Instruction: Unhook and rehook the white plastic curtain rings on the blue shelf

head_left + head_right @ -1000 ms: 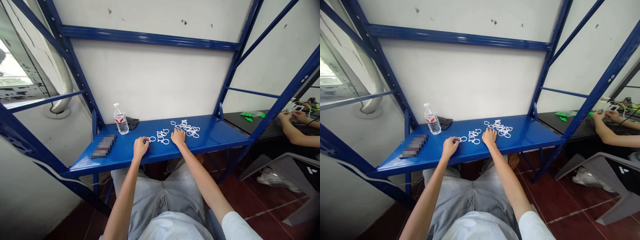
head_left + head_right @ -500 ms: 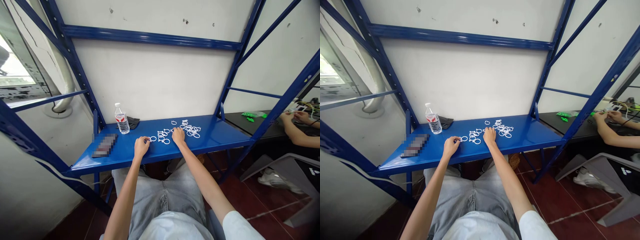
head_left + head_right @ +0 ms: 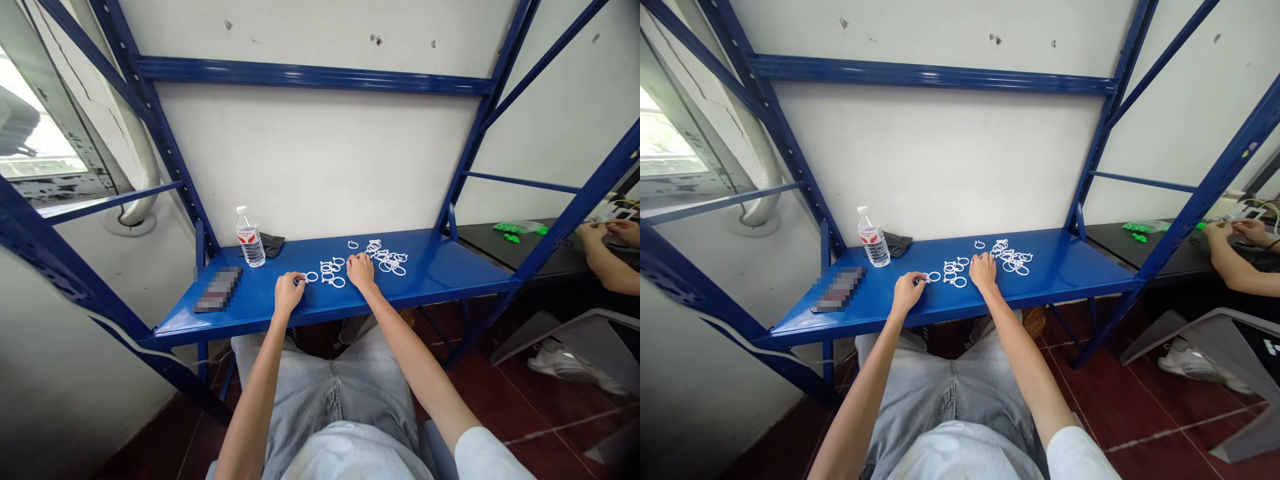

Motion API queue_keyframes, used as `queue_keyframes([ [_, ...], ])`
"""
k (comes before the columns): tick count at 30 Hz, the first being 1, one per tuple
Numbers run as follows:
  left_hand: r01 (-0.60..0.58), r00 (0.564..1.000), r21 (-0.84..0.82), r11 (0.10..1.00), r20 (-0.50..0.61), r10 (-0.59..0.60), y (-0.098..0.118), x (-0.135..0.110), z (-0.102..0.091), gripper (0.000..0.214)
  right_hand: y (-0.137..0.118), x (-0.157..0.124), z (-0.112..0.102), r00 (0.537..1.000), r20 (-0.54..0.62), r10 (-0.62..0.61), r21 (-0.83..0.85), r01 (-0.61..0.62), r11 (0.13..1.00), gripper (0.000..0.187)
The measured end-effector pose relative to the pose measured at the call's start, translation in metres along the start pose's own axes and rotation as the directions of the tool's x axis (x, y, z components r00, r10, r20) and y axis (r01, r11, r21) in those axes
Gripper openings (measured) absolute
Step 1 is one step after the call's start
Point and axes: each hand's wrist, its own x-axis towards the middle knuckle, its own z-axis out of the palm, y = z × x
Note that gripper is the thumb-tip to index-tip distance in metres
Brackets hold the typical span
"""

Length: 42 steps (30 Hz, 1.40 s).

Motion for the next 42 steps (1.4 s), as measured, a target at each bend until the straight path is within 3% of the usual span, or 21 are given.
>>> queue_keyframes([
  [29,0.007,1.000,-0.012,1.000,0.013,-0.006,0.0018,-0.0006,-0.0020,0.027,0.0030,0.0028,0.0038,0.996,0.048,-0.071,0.141,0.063,0.988,0.029],
  [36,0.003,1.000,-0.014,1.000,0.006,-0.003,0.0002,-0.0004,-0.0010,0.026,0.0003,-0.0021,-0.0008,0.944,0.037,-0.328,0.262,0.307,0.915,0.042],
  [37,0.002,1.000,-0.012,1.000,0.005,-0.002,-0.0001,-0.0003,-0.0007,0.026,-0.0004,-0.0026,-0.0015,0.957,0.008,-0.291,0.240,0.280,0.930,0.044],
  [39,0.000,1.000,-0.008,1.000,0.004,0.000,-0.0009,-0.0002,-0.0001,0.026,-0.0011,-0.0035,-0.0023,0.992,-0.079,-0.097,0.165,0.109,0.980,0.044],
  [42,-0.003,1.000,-0.004,1.000,0.002,0.003,-0.0027,0.0002,0.0012,0.026,-0.0002,-0.0044,-0.0016,0.962,-0.164,0.220,0.082,-0.209,0.975,0.045],
])
